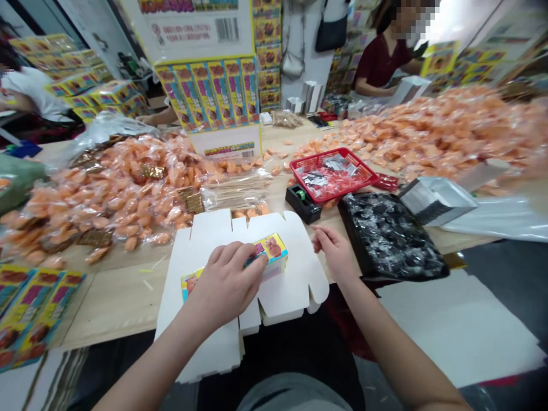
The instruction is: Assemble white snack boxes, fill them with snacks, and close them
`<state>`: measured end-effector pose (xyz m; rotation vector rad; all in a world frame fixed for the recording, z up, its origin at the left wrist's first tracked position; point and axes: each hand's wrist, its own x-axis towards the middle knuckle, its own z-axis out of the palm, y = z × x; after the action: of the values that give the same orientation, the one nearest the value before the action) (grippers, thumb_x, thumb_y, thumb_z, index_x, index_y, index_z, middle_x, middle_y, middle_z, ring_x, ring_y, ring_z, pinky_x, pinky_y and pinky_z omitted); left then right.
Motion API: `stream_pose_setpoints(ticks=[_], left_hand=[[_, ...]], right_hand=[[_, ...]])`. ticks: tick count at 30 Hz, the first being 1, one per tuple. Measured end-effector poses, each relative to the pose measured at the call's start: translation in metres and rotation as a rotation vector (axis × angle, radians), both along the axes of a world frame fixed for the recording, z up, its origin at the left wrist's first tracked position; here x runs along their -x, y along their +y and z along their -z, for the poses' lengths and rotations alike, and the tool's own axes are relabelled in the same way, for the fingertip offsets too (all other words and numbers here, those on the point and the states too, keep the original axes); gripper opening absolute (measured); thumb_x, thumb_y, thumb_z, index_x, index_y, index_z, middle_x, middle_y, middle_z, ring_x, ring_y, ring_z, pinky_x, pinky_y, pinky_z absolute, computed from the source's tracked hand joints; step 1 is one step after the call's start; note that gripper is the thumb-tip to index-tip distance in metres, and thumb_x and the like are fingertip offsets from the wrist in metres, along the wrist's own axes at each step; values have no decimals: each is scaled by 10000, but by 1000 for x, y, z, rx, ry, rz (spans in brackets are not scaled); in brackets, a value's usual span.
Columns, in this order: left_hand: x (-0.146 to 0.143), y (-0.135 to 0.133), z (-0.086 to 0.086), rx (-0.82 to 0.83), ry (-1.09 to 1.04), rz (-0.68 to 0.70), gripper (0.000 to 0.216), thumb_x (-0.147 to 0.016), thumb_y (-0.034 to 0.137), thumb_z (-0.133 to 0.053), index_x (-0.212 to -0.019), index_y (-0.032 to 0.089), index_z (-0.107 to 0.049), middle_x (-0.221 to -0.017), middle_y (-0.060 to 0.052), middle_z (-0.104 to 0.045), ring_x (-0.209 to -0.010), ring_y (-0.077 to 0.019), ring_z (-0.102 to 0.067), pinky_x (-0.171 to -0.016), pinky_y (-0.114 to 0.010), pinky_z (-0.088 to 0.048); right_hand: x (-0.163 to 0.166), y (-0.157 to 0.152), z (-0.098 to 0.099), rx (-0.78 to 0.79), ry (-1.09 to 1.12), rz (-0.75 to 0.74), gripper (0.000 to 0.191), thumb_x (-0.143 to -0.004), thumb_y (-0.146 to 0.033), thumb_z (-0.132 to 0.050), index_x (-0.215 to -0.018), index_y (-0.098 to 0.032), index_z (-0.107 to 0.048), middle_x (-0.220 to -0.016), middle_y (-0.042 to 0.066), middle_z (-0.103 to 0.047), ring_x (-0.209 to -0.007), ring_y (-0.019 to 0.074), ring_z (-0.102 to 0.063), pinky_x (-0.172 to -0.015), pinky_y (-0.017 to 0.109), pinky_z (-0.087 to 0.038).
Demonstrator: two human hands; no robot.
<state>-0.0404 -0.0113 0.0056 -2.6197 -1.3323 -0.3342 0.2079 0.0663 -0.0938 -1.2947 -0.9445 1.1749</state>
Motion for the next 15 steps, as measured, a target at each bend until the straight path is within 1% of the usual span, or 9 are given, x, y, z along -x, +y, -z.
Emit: stream_pose_setpoints(ticks=[2,3,4,6,7,8,11,12,15], left_hand=[[2,-6,-1,-9,-13,39,315,-891,137,-498,-1194,178,-575,-1156,-104,-617,-1009,-266,-581,-815,-423,-530],[2,-8,-1,-18,-26,39,355,-890,108,-491,-1233,169,-559,-1174,-101,-620,-1022,-254,-587,-829,-404,-534],[3,-11,0,-32,-42,33,375,-892,89,-484,-1255,160,-548,-1180,-99,-625,-1037,-242,-592,-840,-384,-537],[5,-17,4,-72,-84,9,342,-908,71,-473,-1227,156,-561,-1159,-82,-642,-1054,-220,-604,-845,-348,-539],[5,-19,6,-88,-109,0,303,-914,70,-471,-1184,156,-578,-1144,-72,-649,-1053,-209,-610,-839,-330,-540],[6,-21,8,-93,-137,-1,258,-918,71,-472,-1130,155,-592,-1132,-64,-655,-1053,-200,-615,-841,-320,-540],[5,-25,9,-72,-219,-7,183,-919,77,-467,-1027,142,-599,-1103,-74,-656,-1049,-203,-617,-833,-319,-542],[4,-25,8,-58,-228,-5,197,-922,87,-460,-1053,141,-598,-1095,-82,-651,-1040,-211,-615,-822,-329,-544],[0,-24,3,0,-195,-33,314,-956,188,-448,-1247,184,-565,-1077,-97,-621,-987,-239,-597,-786,-377,-544]], right_hand=[[11,-34,-30,-64,-44,-174,327,-806,-421,-660,-1034,-192,-710,-679,-13,-594,-553,102,-493,-551,266,-447],[18,-47,-42,-75,-49,-259,379,-830,-413,-645,-1136,-194,-685,-675,-15,-600,-538,99,-489,-541,268,-449],[26,-58,-53,-70,-36,-330,465,-847,-408,-631,-1262,-199,-620,-669,-21,-605,-528,100,-490,-531,269,-451],[44,-71,-64,-39,11,-414,680,-859,-410,-616,-1469,-202,-400,-652,-35,-606,-518,108,-496,-513,271,-449],[53,-74,-66,-34,24,-429,756,-862,-413,-611,-1518,-198,-301,-645,-40,-604,-517,112,-497,-507,271,-446],[61,-75,-65,-35,25,-429,790,-865,-415,-605,-1536,-193,-251,-641,-44,-601,-516,113,-495,-508,273,-444],[76,-74,-56,-62,-17,-389,745,-878,-413,-592,-1523,-197,-289,-653,-39,-600,-542,119,-505,-536,283,-453],[78,-74,-53,-71,-33,-378,721,-881,-410,-590,-1515,-210,-310,-664,-35,-604,-564,128,-523,-549,288,-459],[78,-74,-43,-95,-71,-368,646,-894,-392,-574,-1488,-256,-359,-698,-20,-616,-642,161,-578,-595,313,-483]])
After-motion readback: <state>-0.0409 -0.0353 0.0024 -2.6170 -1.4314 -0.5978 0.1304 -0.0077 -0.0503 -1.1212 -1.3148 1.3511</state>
